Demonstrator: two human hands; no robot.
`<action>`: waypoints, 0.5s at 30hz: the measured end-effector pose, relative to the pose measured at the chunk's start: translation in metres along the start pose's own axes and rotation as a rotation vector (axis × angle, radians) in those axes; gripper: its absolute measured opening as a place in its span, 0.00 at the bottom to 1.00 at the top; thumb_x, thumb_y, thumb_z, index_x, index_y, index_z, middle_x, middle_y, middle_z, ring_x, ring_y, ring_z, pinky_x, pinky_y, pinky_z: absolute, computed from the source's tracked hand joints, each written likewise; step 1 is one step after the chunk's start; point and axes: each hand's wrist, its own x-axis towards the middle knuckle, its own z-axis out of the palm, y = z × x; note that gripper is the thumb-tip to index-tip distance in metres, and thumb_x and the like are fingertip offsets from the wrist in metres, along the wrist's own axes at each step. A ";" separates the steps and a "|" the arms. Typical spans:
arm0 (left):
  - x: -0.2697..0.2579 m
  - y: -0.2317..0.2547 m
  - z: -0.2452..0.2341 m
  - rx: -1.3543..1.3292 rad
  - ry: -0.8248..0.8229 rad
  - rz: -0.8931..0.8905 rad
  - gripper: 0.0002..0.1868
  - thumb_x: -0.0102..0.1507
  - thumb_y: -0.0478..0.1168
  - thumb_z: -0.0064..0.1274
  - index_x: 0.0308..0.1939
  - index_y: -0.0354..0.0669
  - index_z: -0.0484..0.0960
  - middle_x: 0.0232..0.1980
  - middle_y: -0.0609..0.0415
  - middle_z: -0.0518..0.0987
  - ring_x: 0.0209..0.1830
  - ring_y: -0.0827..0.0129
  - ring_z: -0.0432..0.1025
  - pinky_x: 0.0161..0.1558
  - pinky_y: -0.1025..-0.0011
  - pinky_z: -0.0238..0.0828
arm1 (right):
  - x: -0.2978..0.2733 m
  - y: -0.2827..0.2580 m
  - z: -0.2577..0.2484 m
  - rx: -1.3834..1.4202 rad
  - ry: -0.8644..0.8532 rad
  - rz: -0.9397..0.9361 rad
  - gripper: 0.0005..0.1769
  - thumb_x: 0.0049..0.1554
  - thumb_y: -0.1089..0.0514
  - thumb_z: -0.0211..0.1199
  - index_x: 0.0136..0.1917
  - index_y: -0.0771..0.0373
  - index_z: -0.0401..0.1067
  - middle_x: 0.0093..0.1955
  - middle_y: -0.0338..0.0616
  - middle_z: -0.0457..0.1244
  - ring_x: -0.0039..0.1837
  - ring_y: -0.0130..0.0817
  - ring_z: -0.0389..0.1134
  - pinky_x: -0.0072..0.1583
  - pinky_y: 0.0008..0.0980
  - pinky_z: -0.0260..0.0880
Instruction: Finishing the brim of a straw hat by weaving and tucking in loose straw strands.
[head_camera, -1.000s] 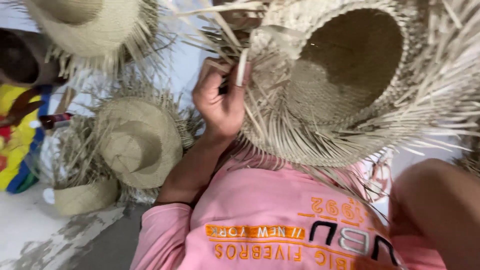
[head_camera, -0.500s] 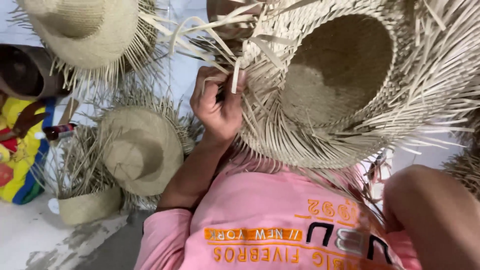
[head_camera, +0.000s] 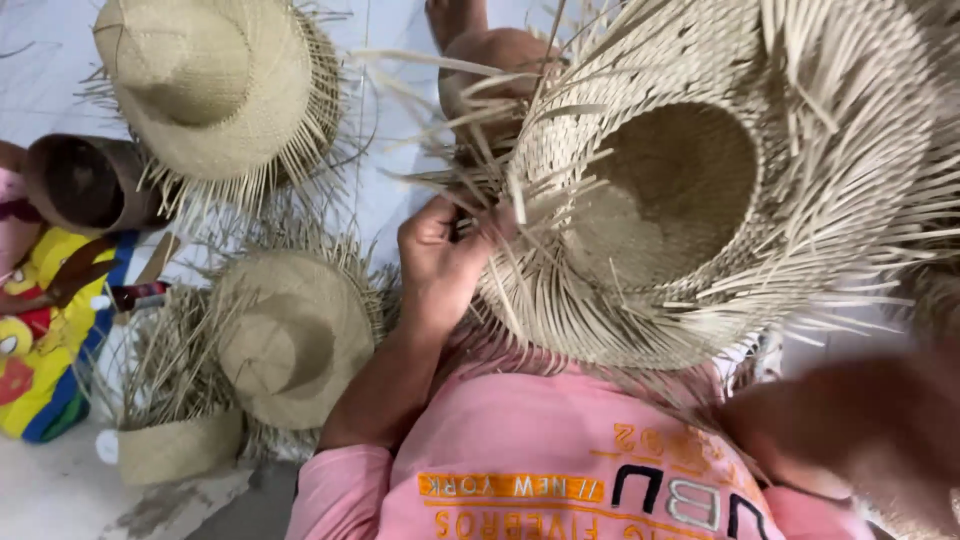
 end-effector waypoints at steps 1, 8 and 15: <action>-0.001 -0.003 -0.006 -0.035 -0.132 0.039 0.19 0.62 0.32 0.62 0.57 0.44 0.80 0.38 0.61 0.80 0.35 0.77 0.70 0.40 0.78 0.73 | 0.028 -0.067 -0.044 -0.021 -0.005 0.001 0.16 0.37 0.45 0.65 0.30 0.57 0.67 0.32 0.41 0.56 0.38 0.44 0.56 0.43 0.45 0.59; -0.001 0.015 0.000 -0.200 0.007 0.027 0.11 0.61 0.32 0.64 0.47 0.41 0.83 0.41 0.55 0.85 0.36 0.73 0.79 0.42 0.76 0.80 | 0.182 -0.163 -0.049 0.420 0.591 0.356 0.43 0.60 0.67 0.65 0.82 0.70 0.48 0.76 0.67 0.49 0.75 0.65 0.55 0.73 0.52 0.60; -0.011 0.016 0.007 -0.165 0.070 0.089 0.13 0.60 0.26 0.63 0.42 0.39 0.76 0.40 0.54 0.81 0.37 0.72 0.79 0.43 0.77 0.80 | 0.202 -0.138 0.015 0.137 0.325 0.436 0.66 0.40 0.44 0.83 0.85 0.44 0.53 0.86 0.60 0.30 0.82 0.75 0.34 0.77 0.76 0.41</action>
